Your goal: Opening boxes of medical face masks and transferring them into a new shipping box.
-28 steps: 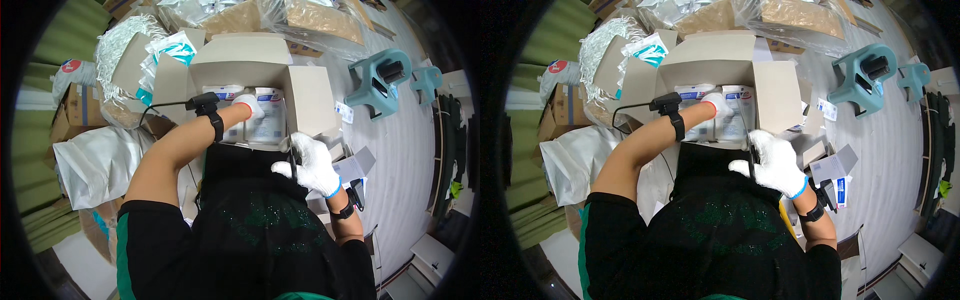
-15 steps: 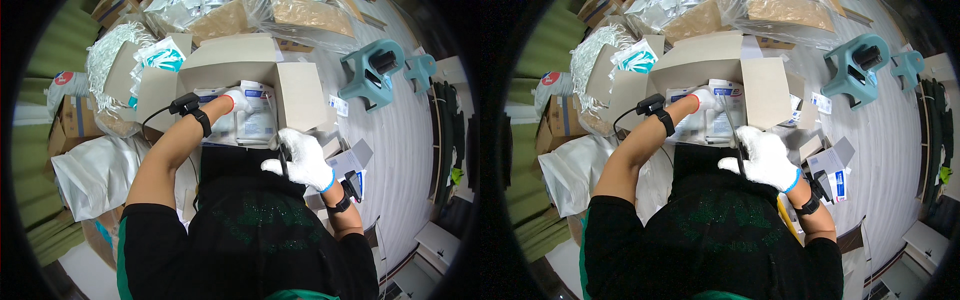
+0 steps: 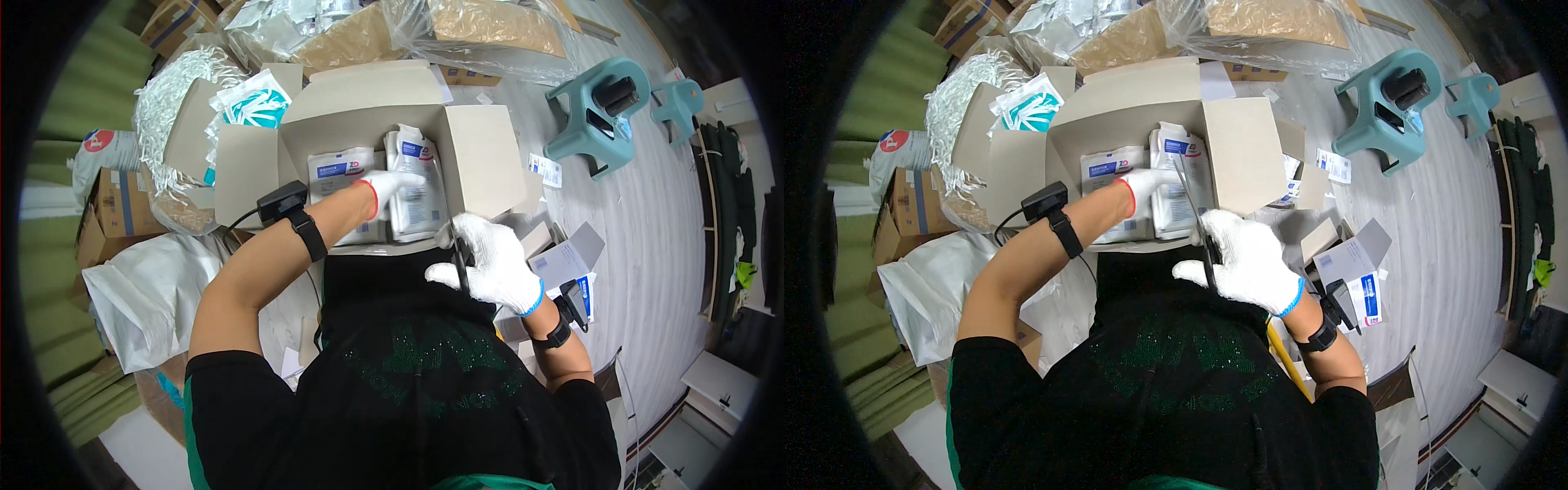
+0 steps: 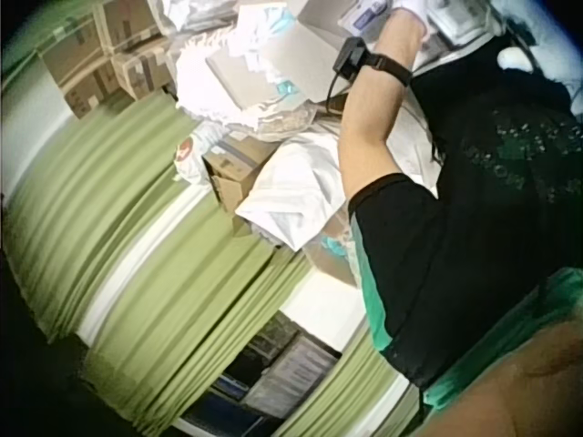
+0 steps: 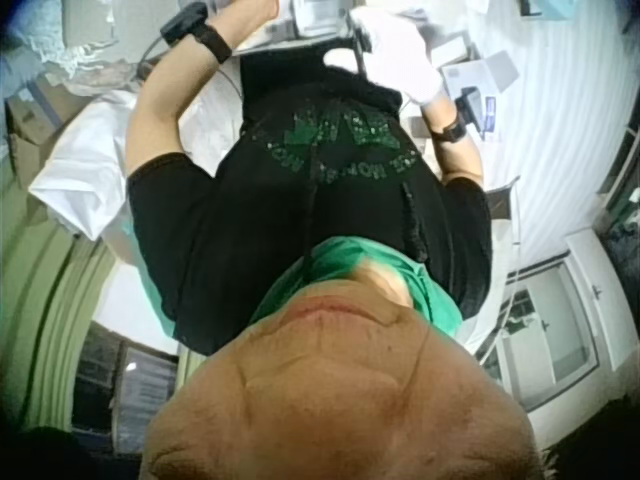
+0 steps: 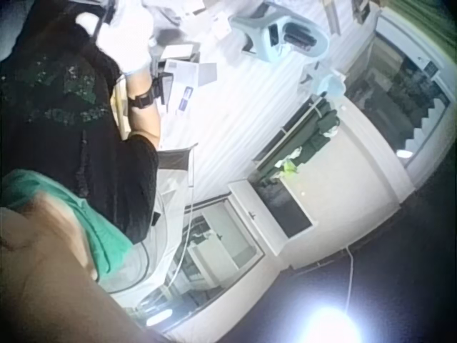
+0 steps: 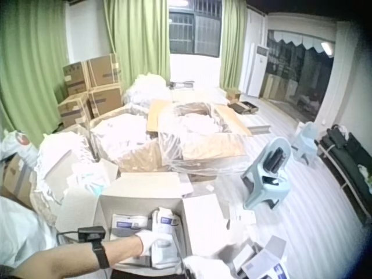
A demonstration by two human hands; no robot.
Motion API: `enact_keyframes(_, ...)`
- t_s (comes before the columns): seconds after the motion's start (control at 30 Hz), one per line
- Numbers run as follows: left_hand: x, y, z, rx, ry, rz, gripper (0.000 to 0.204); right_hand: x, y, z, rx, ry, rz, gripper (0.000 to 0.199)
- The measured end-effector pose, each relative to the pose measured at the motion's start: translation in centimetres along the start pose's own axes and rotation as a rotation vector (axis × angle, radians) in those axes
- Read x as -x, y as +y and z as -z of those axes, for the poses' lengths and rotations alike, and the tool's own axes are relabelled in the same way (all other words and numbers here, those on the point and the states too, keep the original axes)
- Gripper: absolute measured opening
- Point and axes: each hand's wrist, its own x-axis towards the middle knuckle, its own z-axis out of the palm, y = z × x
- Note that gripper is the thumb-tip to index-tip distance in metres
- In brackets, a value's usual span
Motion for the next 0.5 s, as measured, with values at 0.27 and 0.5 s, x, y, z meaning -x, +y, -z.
enact_keyframes(0.27, 2.0, 0.1, -0.9, -0.552, 0.288, -0.419, 0.028, 0.0, -0.9, 0.5, -0.071, -0.114, -0.040, 0.051)
enact_keyframes(0.5, 7.3, 0.0, -0.1, -1.204, 0.795, -1.020, 0.023, -0.3, -0.5, 1.7, -0.437, -0.211, -0.204, 0.046)
